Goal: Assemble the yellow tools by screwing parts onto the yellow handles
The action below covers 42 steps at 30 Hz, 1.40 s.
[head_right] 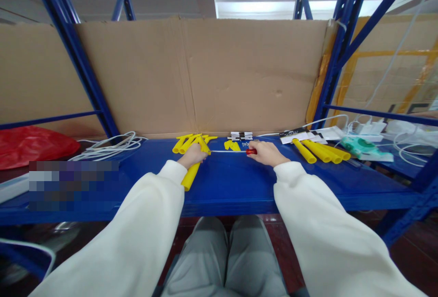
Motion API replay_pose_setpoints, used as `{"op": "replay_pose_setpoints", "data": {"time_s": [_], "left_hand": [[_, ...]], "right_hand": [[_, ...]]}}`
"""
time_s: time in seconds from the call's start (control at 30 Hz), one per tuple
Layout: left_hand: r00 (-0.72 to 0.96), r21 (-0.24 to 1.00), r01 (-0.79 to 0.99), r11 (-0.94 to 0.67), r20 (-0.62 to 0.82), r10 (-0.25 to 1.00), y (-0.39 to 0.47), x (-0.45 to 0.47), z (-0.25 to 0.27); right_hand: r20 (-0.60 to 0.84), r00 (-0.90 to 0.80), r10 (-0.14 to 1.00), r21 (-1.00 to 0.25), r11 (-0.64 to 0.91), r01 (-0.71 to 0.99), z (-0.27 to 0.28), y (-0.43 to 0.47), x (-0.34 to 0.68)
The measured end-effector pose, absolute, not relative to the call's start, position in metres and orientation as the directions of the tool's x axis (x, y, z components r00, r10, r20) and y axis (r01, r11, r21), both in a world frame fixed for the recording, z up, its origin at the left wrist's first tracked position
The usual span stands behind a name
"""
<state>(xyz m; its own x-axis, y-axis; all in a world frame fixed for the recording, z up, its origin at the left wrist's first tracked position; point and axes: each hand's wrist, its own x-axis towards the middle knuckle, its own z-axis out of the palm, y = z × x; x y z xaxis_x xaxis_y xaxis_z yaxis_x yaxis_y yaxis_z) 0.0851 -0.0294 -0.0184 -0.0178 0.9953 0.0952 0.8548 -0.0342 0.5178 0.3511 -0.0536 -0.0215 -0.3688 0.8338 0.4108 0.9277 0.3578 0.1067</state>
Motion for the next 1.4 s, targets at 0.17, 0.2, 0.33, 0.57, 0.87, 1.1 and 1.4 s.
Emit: {"op": "replay_pose_setpoints", "data": {"time_s": [0.17,0.2,0.33,0.57,0.87,1.1,1.4], "left_hand": [[-0.012,0.521,0.852,-0.047,0.110,0.994,-0.0290,0.0846,-0.0191],[-0.013,0.519,0.854,-0.046,0.109,0.994,-0.0292,0.0847,-0.0189],[-0.030,0.508,0.861,-0.028,0.106,0.994,-0.0309,0.0856,-0.0173],[-0.011,0.533,0.845,-0.046,0.102,0.995,-0.0299,0.0850,-0.0187],[-0.023,0.501,0.865,-0.031,0.102,0.994,-0.0288,0.0849,-0.0196],[-0.022,0.538,0.842,-0.035,0.099,0.995,-0.0277,0.0852,-0.0205],[-0.027,0.520,0.853,-0.032,0.105,0.994,-0.0291,0.0851,-0.0190]], "right_hand": [[0.395,-0.381,0.836,0.092,0.377,0.922,-0.0239,-0.0509,0.3532],[0.387,-0.374,0.842,0.080,0.374,0.924,-0.0241,-0.0505,0.3533],[0.384,-0.360,0.850,0.034,0.377,0.926,-0.0239,-0.0499,0.3529],[0.392,-0.362,0.846,0.059,0.369,0.927,-0.0211,-0.0542,0.3520],[0.334,-0.359,0.872,-0.062,0.400,0.914,-0.0259,-0.0461,0.3550],[0.356,-0.369,0.859,-0.016,0.400,0.916,-0.0254,-0.0463,0.3551],[0.305,-0.346,0.887,-0.140,0.401,0.906,-0.0272,-0.0457,0.3546]]}}
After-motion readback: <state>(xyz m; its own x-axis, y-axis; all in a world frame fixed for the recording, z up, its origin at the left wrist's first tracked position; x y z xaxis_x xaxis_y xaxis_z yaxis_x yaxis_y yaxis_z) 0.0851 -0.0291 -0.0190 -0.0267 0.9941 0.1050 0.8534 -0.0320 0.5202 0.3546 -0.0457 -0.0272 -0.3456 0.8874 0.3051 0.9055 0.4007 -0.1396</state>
